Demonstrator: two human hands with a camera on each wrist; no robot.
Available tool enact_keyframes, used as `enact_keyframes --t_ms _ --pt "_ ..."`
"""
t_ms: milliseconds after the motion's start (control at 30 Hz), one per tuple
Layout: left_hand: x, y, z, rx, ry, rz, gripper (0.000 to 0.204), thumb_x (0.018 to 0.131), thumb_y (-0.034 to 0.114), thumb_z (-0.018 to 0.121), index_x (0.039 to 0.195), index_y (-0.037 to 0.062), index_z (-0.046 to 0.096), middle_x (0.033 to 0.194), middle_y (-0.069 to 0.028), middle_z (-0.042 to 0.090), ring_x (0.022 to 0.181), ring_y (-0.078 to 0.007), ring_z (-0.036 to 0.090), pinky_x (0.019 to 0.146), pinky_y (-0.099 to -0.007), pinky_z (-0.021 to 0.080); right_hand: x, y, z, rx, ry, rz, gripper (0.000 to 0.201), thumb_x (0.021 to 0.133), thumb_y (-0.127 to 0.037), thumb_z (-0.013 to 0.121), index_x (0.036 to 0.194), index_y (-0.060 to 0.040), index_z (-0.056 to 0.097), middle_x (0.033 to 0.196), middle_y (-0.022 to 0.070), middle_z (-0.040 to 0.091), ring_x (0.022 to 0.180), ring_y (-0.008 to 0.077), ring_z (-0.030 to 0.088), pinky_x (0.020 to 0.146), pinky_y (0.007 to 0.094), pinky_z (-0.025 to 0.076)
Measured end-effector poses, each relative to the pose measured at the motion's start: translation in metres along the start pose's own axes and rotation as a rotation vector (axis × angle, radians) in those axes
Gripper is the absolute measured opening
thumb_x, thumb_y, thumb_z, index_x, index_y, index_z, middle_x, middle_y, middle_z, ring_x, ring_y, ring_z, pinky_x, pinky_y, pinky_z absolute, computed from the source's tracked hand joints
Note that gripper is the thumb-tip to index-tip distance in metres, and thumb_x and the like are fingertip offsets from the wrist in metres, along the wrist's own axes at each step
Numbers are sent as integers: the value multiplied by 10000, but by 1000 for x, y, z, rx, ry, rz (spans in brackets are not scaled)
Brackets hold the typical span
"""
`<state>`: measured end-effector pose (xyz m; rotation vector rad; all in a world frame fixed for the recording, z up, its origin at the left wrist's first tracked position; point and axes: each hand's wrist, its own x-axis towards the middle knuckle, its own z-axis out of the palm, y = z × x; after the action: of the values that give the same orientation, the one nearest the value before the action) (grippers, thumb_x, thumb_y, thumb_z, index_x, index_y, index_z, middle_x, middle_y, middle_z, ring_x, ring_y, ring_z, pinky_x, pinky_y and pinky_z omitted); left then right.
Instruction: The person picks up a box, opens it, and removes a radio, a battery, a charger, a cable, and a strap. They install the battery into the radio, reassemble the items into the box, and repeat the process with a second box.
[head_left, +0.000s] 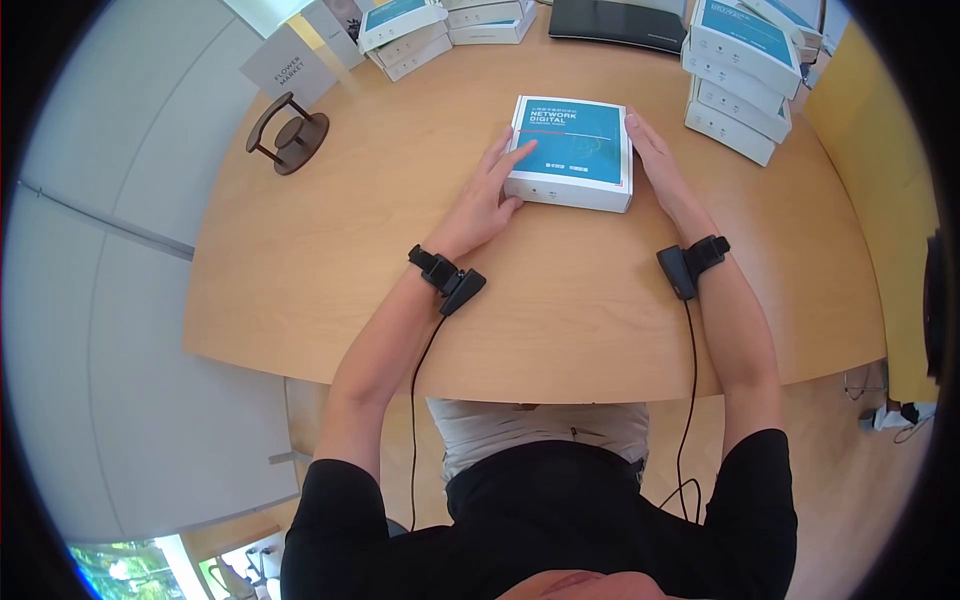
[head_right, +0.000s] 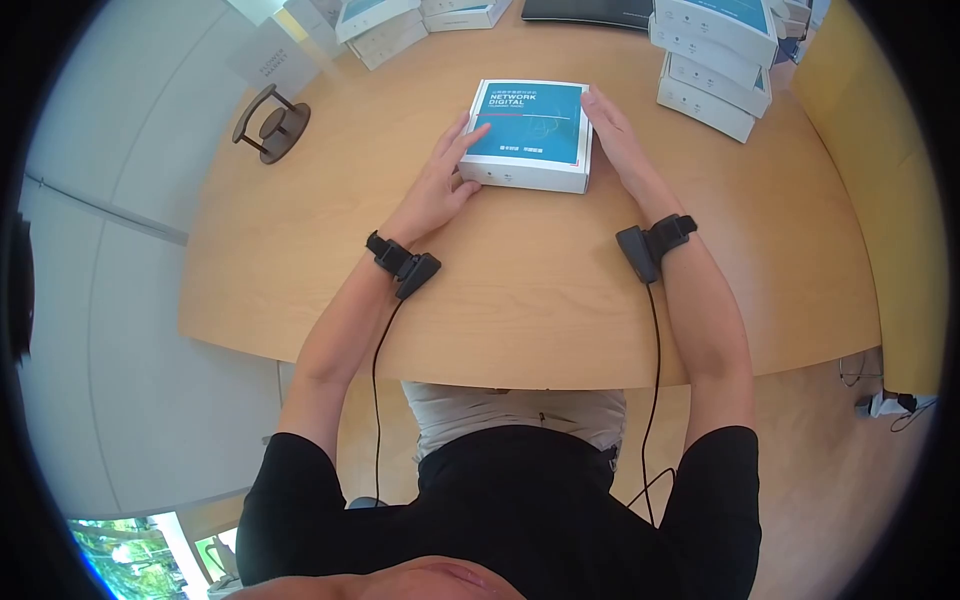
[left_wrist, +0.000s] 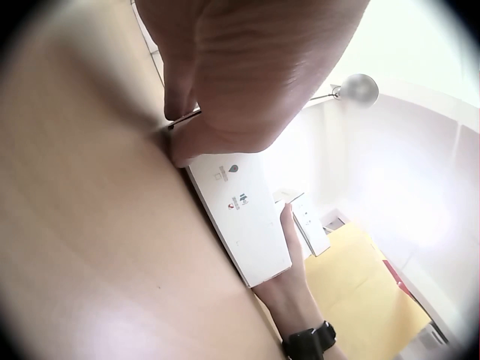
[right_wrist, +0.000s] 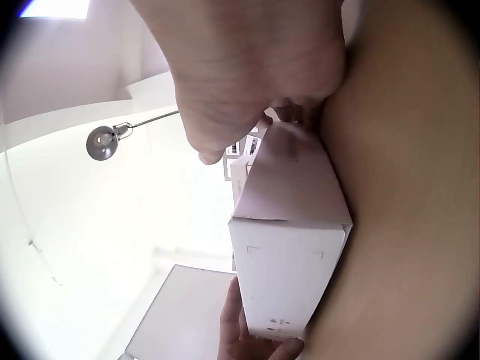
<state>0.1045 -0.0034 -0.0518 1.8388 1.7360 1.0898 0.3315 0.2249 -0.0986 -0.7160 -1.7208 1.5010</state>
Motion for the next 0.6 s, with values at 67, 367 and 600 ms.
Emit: enact_keyframes --t_ms 67,367,600 --pt "-2 -2 1 42 18 56 800 904 -103 704 1596 239 493 1741 -157 272 1575 -385 338 1176 -444 499 1 0 1 -14 6 12 887 1086 -604 526 1666 27 297 1724 206 330 1611 287 289 1299 366 222" --pt "3 1 -9 97 183 170 679 936 -87 687 1545 185 558 1697 -154 381 1523 -365 435 1203 -450 469 -7 -6 2 29 5 26 919 1080 -634 512 1665 39 288 1730 218 308 1616 299 270 1305 381 205" --pt "5 11 -5 219 271 281 629 894 -2 791 1469 196 630 1655 -125 448 1459 -336 516 1121 -433 540 -2 -1 4 -143 43 -6 895 1096 -632 467 1660 43 299 1719 239 316 1612 322 277 1304 388 209"
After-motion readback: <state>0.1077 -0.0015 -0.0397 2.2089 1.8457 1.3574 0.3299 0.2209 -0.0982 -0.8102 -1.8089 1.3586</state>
